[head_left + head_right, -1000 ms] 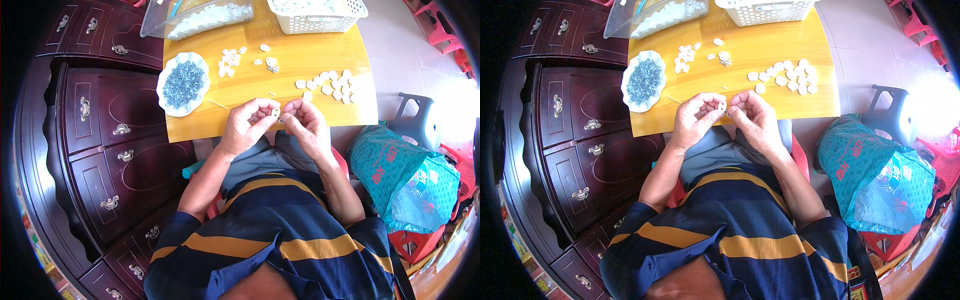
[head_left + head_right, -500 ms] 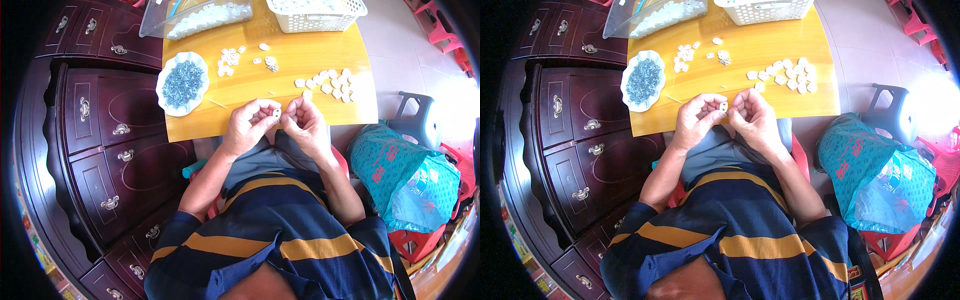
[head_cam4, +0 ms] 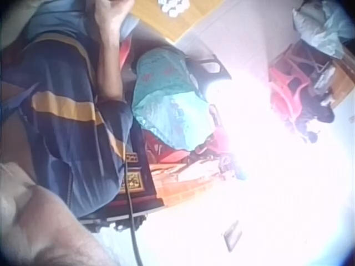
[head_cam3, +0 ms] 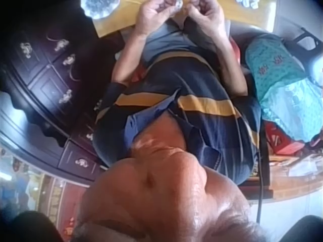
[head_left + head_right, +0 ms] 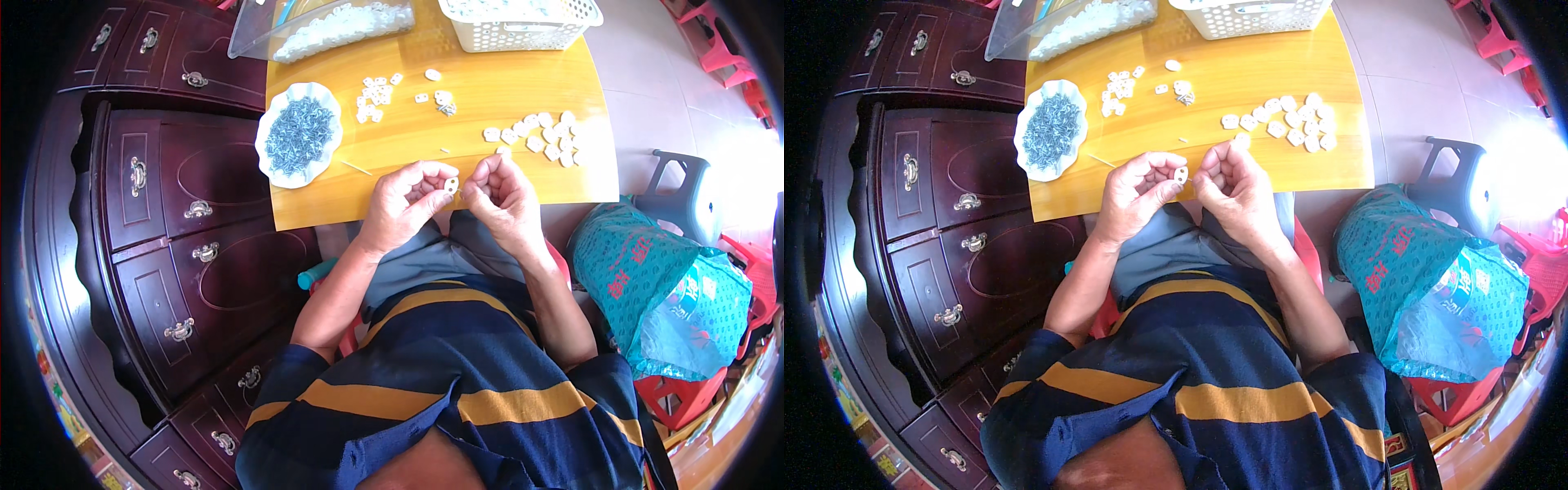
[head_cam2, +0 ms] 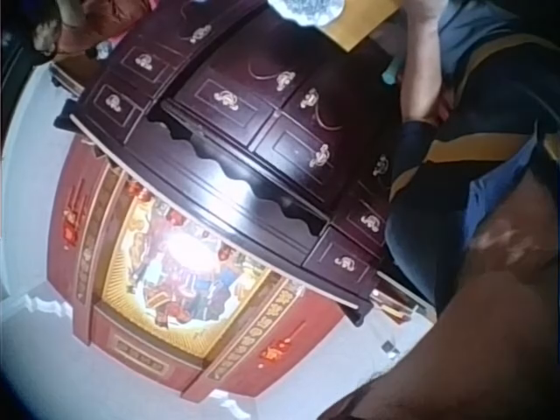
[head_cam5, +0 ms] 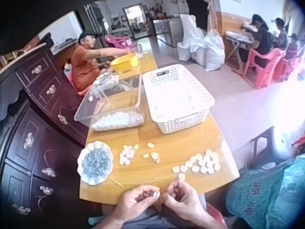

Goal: Assembling small white plastic components by inserting metal pins by hand.

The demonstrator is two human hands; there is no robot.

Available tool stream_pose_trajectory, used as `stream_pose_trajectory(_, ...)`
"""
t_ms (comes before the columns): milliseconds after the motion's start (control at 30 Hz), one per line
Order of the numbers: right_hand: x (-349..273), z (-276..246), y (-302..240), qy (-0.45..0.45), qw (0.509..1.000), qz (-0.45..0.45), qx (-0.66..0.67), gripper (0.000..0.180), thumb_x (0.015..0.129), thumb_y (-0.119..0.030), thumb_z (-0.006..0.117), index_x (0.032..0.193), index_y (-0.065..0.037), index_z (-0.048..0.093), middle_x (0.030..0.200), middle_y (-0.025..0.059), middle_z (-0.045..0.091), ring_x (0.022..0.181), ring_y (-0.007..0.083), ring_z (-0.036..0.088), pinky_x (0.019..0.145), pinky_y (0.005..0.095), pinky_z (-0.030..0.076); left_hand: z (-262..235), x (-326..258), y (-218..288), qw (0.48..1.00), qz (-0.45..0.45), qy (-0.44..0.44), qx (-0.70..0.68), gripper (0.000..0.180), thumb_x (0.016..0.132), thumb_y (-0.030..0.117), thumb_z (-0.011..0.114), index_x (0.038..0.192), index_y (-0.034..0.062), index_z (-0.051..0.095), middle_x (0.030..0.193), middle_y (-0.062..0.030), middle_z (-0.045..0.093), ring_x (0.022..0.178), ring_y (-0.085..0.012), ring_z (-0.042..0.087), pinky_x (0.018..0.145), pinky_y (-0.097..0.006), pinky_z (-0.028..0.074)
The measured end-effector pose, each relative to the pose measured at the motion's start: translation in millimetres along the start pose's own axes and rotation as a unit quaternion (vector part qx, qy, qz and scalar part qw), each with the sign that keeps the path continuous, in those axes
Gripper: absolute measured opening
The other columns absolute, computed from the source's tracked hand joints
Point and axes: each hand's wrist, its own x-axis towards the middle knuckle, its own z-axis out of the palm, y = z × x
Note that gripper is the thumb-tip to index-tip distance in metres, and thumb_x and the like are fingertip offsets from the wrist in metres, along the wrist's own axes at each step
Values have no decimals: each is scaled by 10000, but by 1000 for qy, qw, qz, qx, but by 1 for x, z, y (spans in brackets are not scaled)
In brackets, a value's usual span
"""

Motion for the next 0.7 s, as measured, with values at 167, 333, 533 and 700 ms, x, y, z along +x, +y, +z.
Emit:
stream_pose_trajectory(167,0,1,0,-1,1000,-2,0,155,967,16,668,1049,-50,555,889,-53,592,765,-3,534,694,158,447,-1,0,-3,1000,3,-10,12,263,953,-38,696,1213,0,675,994,-12,707,882,-56,658,796,-218,556)
stream_pose_trajectory(333,0,0,2,-6,1000,-3,3,149,968,8,674,1044,-50,559,893,-52,593,771,-1,533,695,159,443,-1,0,-6,1000,-3,-20,19,256,945,-9,725,1198,-4,690,988,-17,715,867,-57,658,779,-223,556)
stream_pose_trajectory(533,0,-2,-3,-16,1000,14,0,143,983,-8,686,1052,-46,567,887,-45,599,784,10,548,706,165,454,0,2,-3,1000,20,-8,13,209,947,-8,716,1155,-16,720,985,-22,692,851,-65,663,763,-226,553)
stream_pose_trajectory(700,2,-7,-3,-47,998,37,11,125,1004,-52,684,1075,-34,583,899,-16,643,781,29,591,692,189,494,-3,6,6,997,31,-30,66,196,933,-13,716,1127,-2,736,951,-17,665,823,-71,654,735,-228,546)
